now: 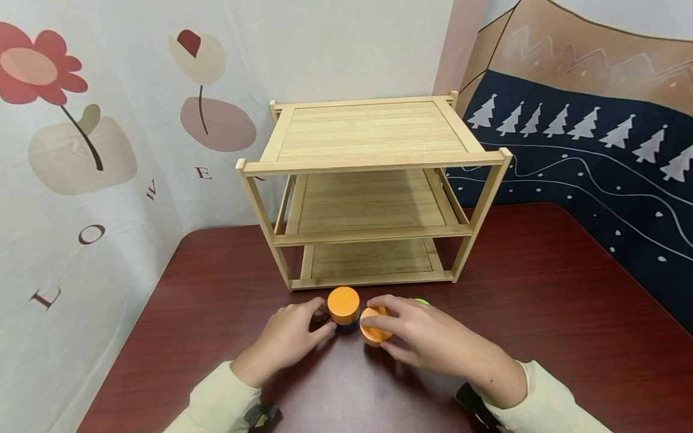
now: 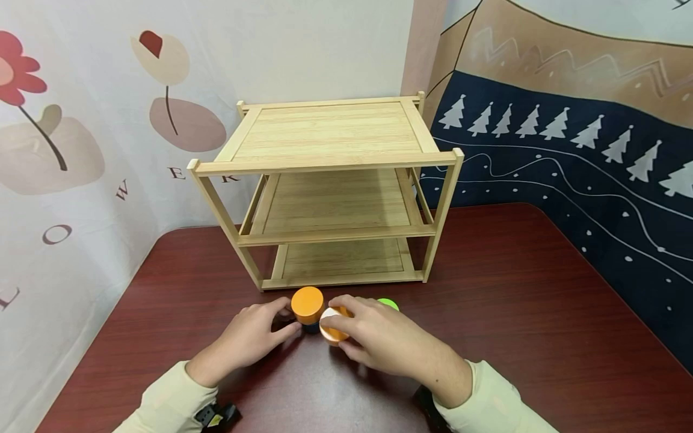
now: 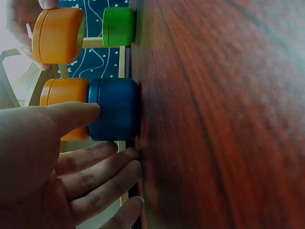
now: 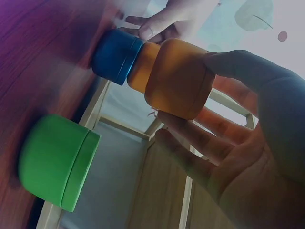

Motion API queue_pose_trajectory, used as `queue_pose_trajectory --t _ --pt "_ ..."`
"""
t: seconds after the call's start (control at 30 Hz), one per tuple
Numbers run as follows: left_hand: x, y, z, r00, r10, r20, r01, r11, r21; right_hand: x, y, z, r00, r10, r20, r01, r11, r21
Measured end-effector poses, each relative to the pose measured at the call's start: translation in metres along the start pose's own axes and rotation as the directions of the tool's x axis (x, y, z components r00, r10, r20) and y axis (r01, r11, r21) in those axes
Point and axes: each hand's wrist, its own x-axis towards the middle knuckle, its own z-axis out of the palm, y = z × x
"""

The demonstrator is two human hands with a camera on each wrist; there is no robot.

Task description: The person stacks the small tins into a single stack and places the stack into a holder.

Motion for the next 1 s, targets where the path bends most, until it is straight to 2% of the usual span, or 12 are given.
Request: queue_pose_trajectory --t 0.53,1.0 --pt "0.000 -0.001 0.000 1.000 0.007 0.000 -0.007 1.000 0.022 0.007 -0.006 -0.008 0.999 -0.002 -0.036 0.002 1.000 -0.003" --pt "0.000 -0.001 -0.001 1.000 0.013 0.006 -0.014 1.000 0.013 0.013 -0.007 -0.013 1.000 0.024 -0.020 -0.024 1.000 -0.003"
